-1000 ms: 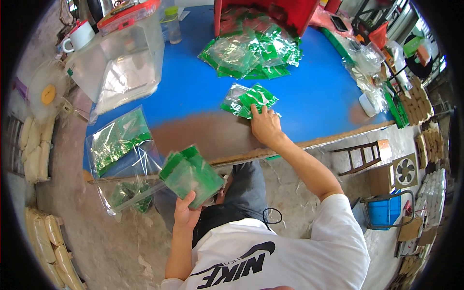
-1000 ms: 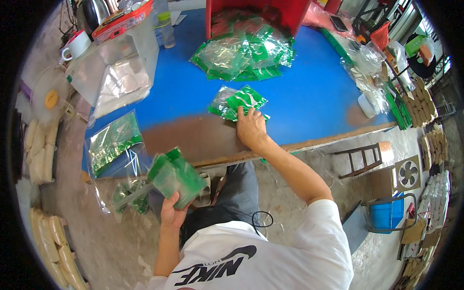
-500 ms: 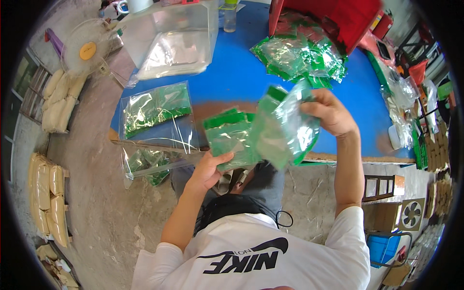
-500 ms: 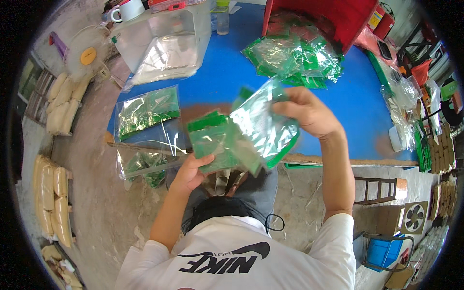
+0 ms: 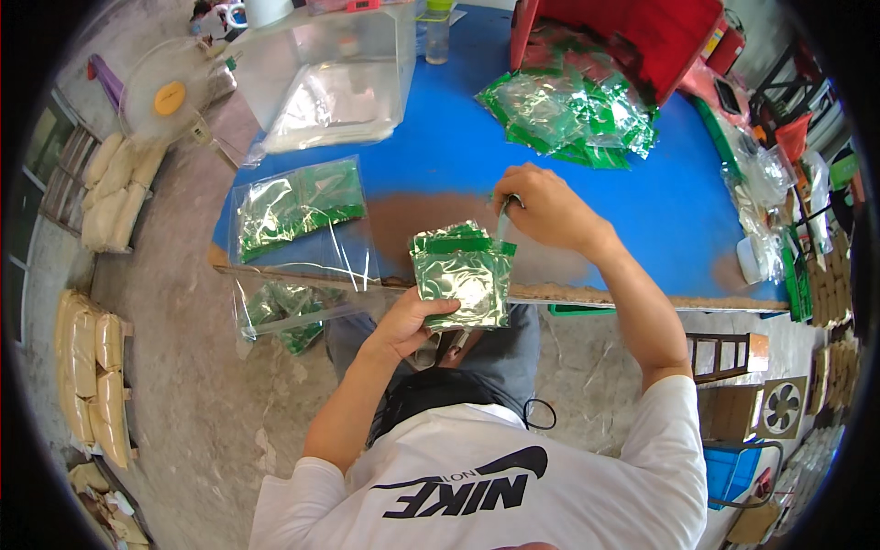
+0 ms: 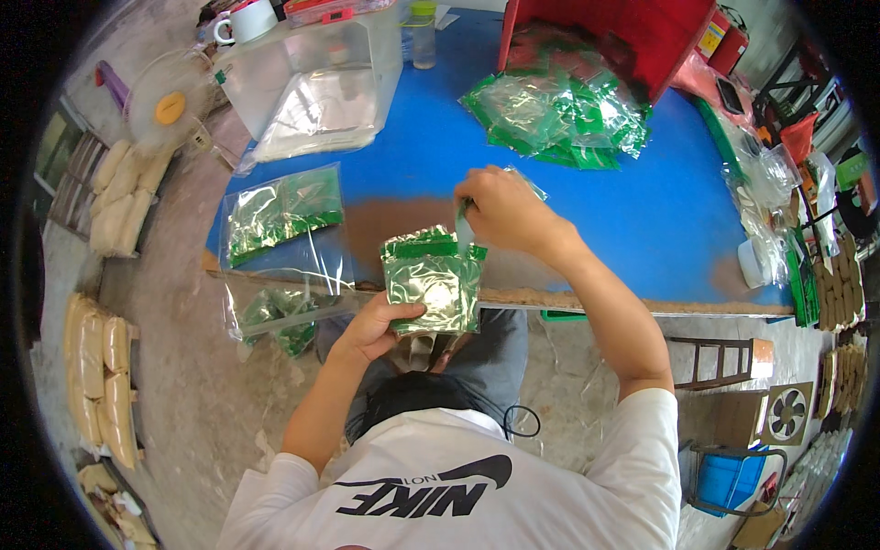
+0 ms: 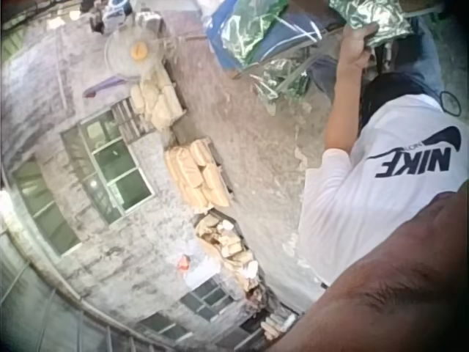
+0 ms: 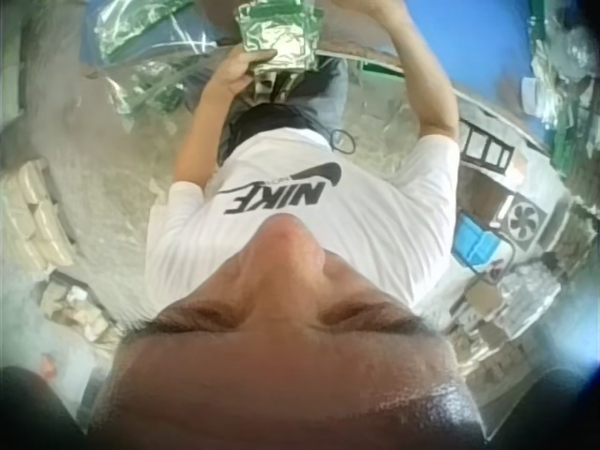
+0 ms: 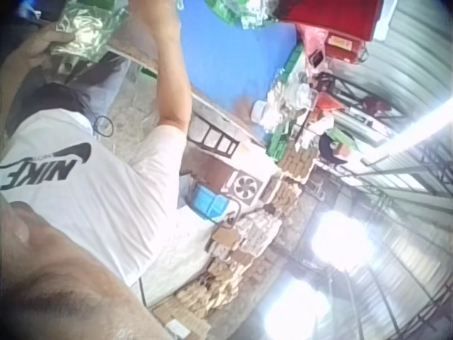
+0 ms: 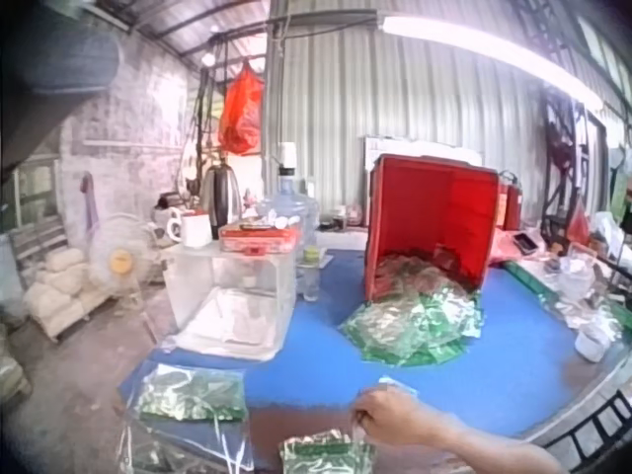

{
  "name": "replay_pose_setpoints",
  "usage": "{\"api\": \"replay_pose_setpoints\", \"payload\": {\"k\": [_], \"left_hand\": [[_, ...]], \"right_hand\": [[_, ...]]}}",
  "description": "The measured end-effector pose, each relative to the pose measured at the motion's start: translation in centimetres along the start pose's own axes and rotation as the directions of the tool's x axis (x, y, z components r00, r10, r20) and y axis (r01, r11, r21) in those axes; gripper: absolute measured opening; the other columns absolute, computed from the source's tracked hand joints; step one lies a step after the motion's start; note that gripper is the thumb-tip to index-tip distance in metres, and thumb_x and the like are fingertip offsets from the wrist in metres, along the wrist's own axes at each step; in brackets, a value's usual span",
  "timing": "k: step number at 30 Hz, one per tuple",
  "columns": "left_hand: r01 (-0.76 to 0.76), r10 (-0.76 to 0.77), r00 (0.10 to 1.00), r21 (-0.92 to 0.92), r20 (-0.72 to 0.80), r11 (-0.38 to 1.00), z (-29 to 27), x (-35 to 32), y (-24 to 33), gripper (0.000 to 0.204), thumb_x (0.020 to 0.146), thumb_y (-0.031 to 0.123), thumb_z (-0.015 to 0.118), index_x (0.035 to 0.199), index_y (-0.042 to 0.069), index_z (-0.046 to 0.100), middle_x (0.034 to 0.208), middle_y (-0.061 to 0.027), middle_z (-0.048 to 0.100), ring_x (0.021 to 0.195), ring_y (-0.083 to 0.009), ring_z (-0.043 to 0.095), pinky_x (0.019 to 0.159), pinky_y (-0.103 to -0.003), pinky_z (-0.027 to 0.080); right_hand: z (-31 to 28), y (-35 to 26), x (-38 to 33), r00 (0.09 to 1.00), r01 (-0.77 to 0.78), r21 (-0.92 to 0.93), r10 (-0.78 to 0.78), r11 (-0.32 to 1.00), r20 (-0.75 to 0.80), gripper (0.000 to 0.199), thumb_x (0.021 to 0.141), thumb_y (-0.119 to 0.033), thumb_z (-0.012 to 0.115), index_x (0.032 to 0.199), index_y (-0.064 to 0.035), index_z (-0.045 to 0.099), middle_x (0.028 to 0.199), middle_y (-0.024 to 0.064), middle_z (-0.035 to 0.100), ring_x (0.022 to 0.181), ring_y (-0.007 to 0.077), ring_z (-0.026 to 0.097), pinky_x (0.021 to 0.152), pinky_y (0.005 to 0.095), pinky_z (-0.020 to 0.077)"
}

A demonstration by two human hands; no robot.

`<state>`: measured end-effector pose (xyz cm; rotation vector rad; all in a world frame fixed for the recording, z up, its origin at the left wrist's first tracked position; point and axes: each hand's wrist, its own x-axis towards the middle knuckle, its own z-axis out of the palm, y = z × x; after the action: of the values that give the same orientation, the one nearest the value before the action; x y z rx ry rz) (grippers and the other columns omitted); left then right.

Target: The person is counting and placing small green plastic bags into a larger clear plastic bag.

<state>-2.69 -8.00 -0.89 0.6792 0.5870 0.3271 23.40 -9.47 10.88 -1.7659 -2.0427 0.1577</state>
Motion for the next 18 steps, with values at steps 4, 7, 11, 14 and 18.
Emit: {"api": "replay_pose_setpoints", "payload": {"k": [4,7,11,14,18], "left_hand": [[0.027,-0.026,1.000,-0.026,0.015,0.999,-0.3,0.5,-1.2,0.040,0.094,0.009,0.064,0.131,0.000,0.055,0.127,-0.0113,0.065,0.112,-0.0228,0.065,0.099,-0.043,0.053],[-0.075,0.058,0.993,-0.178,-0.101,0.981,0.8,0.3,-2.0,0.066,0.103,0.055,0.045,0.148,0.007,0.039,0.143,-0.0102,0.054,0.125,-0.0268,0.058,0.103,-0.047,0.052],[-0.157,0.204,0.977,-0.419,0.069,0.894,-1.0,-0.3,-3.5,0.061,0.102,0.049,0.053,0.147,0.009,0.041,0.141,-0.0101,0.055,0.126,-0.0283,0.058,0.104,-0.047,0.051],[-0.200,0.199,0.978,-0.009,-0.066,0.980,-1.7,-0.3,-4.3,0.051,0.097,0.022,0.066,0.142,0.009,0.046,0.135,-0.0109,0.058,0.121,-0.0284,0.060,0.103,-0.047,0.051],[-0.175,0.137,0.971,-0.193,-0.195,0.965,-1.4,-1.6,-5.2,0.053,0.091,0.007,0.071,0.139,0.004,0.048,0.133,-0.0114,0.059,0.122,-0.0300,0.060,0.105,-0.047,0.050]], "right_hand": [[-1.1,-4.9,-1.5,0.924,0.326,-0.075,-0.301,0.942,0.235,0.023,0.074,-0.006,0.064,0.094,-0.0083,0.075,0.126,0.0155,0.061,0.133,0.0371,0.044,0.115,0.0613,0.0283],[5.3,-6.5,-2.7,0.885,0.452,-0.055,-0.440,0.890,0.155,0.037,0.075,-0.003,0.064,0.111,-0.0063,0.066,0.136,0.0152,0.055,0.140,0.0375,0.038,0.117,0.0623,0.0261],[10.3,-6.2,-3.6,0.953,0.301,0.376,-0.264,0.876,-0.147,0.058,0.076,0.004,0.058,0.133,-0.0044,0.050,0.141,0.0166,0.051,0.141,0.0379,0.038,0.119,0.0524,0.0298],[9.2,-4.1,-3.0,0.990,0.106,0.755,0.001,0.647,-0.141,0.050,0.082,0.003,0.051,0.132,-0.0019,0.053,0.141,0.0188,0.051,0.138,0.0387,0.043,0.118,0.0460,0.0336],[8.1,11.9,-1.3,0.959,-0.007,-0.087,-0.018,0.996,-0.282,0.034,0.095,-0.014,0.051,0.123,0.0009,0.062,0.130,0.0191,0.060,0.127,0.0411,0.052,0.107,0.0488,0.0442]]}}
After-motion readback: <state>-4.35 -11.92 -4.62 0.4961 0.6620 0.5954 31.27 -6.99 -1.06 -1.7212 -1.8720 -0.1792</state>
